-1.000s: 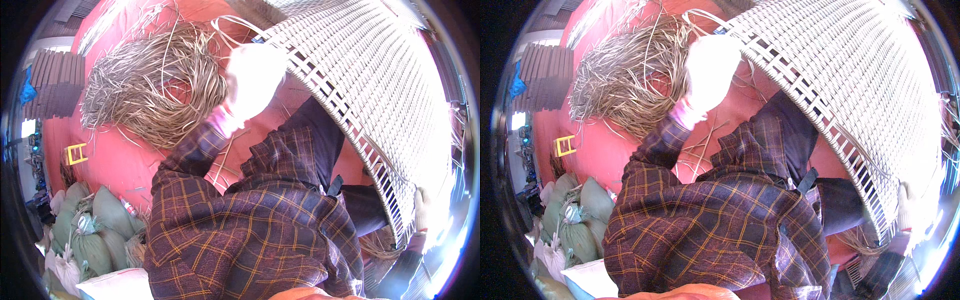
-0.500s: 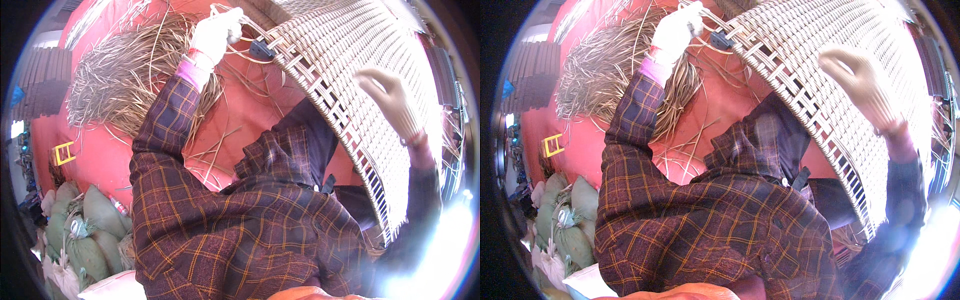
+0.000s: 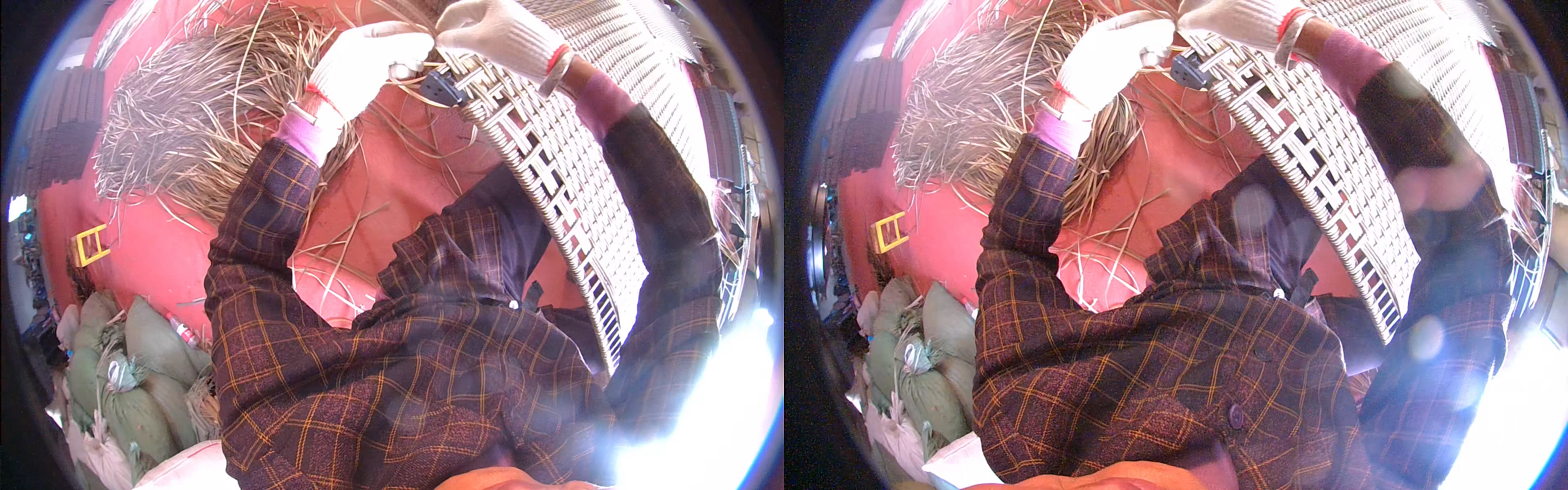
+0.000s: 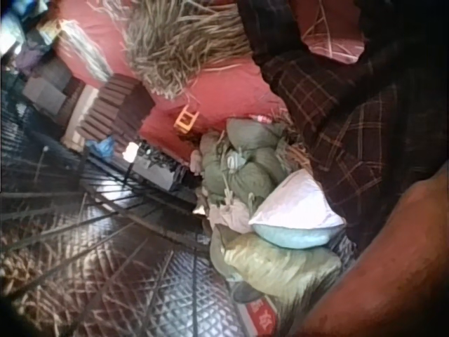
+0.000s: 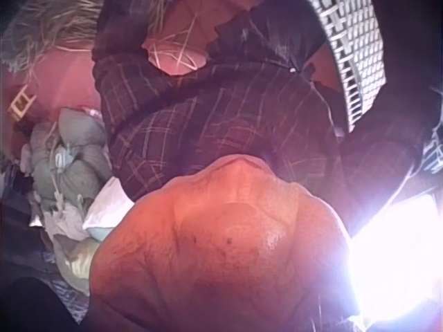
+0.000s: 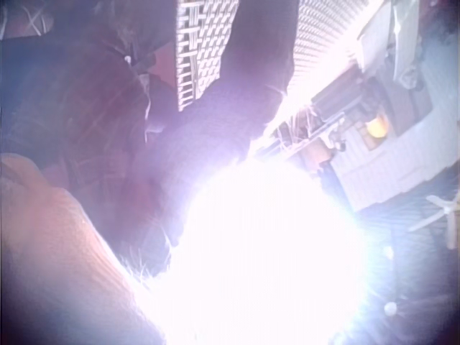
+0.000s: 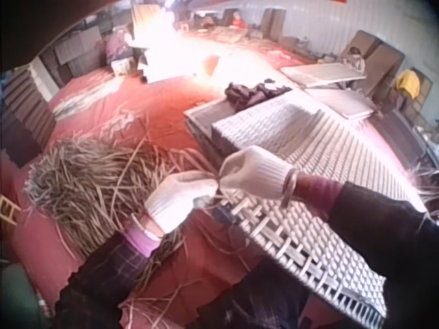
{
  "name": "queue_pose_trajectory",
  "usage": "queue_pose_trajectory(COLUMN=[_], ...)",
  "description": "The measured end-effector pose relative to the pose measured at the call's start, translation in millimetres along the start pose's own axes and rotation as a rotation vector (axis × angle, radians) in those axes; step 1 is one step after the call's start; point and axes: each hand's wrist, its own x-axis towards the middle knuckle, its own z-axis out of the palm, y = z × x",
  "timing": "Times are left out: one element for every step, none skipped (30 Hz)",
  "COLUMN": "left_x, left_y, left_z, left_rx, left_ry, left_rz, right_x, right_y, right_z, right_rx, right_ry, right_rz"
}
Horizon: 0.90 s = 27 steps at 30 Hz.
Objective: The person weaves a flat mat by hand, threading flexible strips through a pre-woven grid and tightening the weave. They repeatedly pull strips through openings and adjust tension to maintain a uniform pattern.
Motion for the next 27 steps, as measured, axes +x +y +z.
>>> queue_pose_trajectory(left_x=[0.4, 0.9, 0.4, 1.0, 0.9, 0.6, 1.8, 3.3, 5.5, 7.4, 8.2, 9.3, 9.1, 8.0, 6.2, 3.3, 0.0, -3.1, -5.6, -8.5, -11.3, -13.3, -15.2, -16.0, -16.4, -16.3, -15.8], left_y=[-2.7, -4.8, -6.7, -7.1, -7.0, -5.7, -3.5, -0.6, 3.3, 7.0, 11.4, 15.6, 19.7, 23.6, 27.7, 31.4, 35.2, 39.1, 43.3, 47.3, 50.9, 54.4, 56.9, 58.5, 60.5, 60.2, 60.3], left_z=[-0.1, 1.1, 1.8, 3.4, 5.4, 8.4, 11.2, 13.2, 15.0, 15.3, 14.0, 10.7, 6.8, 1.3, -6.1, -12.7, -20.4, -27.6, -35.0, -41.6, -46.8, -52.0, -55.3, -58.8, -62.8, -65.3, -69.5], left_rx=[0.138, 0.226, 0.320, 0.407, 0.321, 0.225, 0.129, -0.015, -0.160, -0.303, -0.442, -0.580, -0.718, -0.740, -0.761, -0.782, -0.734, -0.826, -0.919, -1.012, -0.992, -0.969, -0.946, -0.923, -1.029, -1.016, -1.005], left_ry=[-0.007, -0.007, -0.013, 0.003, -0.002, 0.016, 0.034, 0.044, 0.054, 0.064, 0.093, 0.124, 0.154, 0.157, 0.160, 0.162, 0.182, 0.150, 0.116, 0.081, 0.058, 0.094, 0.128, 0.162, 0.175, 0.188, 0.200], left_rz=[0.118, 0.156, 0.230, 0.258, 0.268, 0.232, 0.196, 0.094, -0.007, -0.108, -0.117, -0.124, -0.130, -0.116, -0.101, -0.088, -0.064, -0.080, -0.096, -0.112, -0.069, -0.045, -0.021, 0.004, -0.042, -0.020, 0.001], right_x=[-2.6, -6.3, -8.3, -10.7, -11.7, -12.6, -12.0, -10.8, -9.9, -8.1, -7.6, -6.2, -5.9, -4.9, -5.4, -3.9, -0.5, 3.2, 7.1, 14.4, 18.7, 22.0, 30.5, 32.4, 34.3, 33.7, 34.8], right_y=[0.0, -0.3, -0.4, -1.0, -1.7, -2.7, -4.1, -5.6, -7.7, -9.6, -12.0, -14.2, -17.0, -19.5, -22.7, -25.7, -29.7, -33.6, -37.6, -42.1, -45.5, -48.7, -51.0, -52.4, -51.7, -49.3, -47.5], right_z=[-3.5, -6.4, -8.3, -9.8, -10.0, -10.5, -10.0, -10.1, -10.4, -11.0, -12.7, -13.7, -16.4, -17.7, -22.6, -23.5, -27.4, -29.4, -36.9, -45.1, -54.9, -65.6, -75.4, -88.0, -96.1, -103.3, -110.1], right_rx=[0.022, 0.045, 0.077, 0.109, 0.142, 0.174, 0.194, 0.233, 0.272, 0.311, 0.332, 0.322, 0.313, 0.303, 0.221, 0.469, 0.716, 0.963, 1.034, 1.069, 1.115, 1.160, 1.132, 1.131, 1.163, 1.195, 1.250], right_ry=[-0.001, 0.000, 0.000, 0.002, 0.005, 0.006, -0.005, -0.019, -0.033, -0.047, -0.070, -0.088, -0.105, -0.122, -0.145, -0.145, -0.144, -0.141, -0.174, -0.129, -0.043, 0.043, -0.014, -0.039, 0.031, 0.102, 0.056], right_rz=[0.022, 0.046, 0.108, 0.123, 0.137, 0.151, 0.154, 0.181, 0.208, 0.234, 0.199, 0.203, 0.206, 0.208, 0.156, 0.126, 0.095, 0.063, 0.023, 0.029, 0.021, 0.013, -0.145, -0.107, -0.116, -0.124, -0.112])
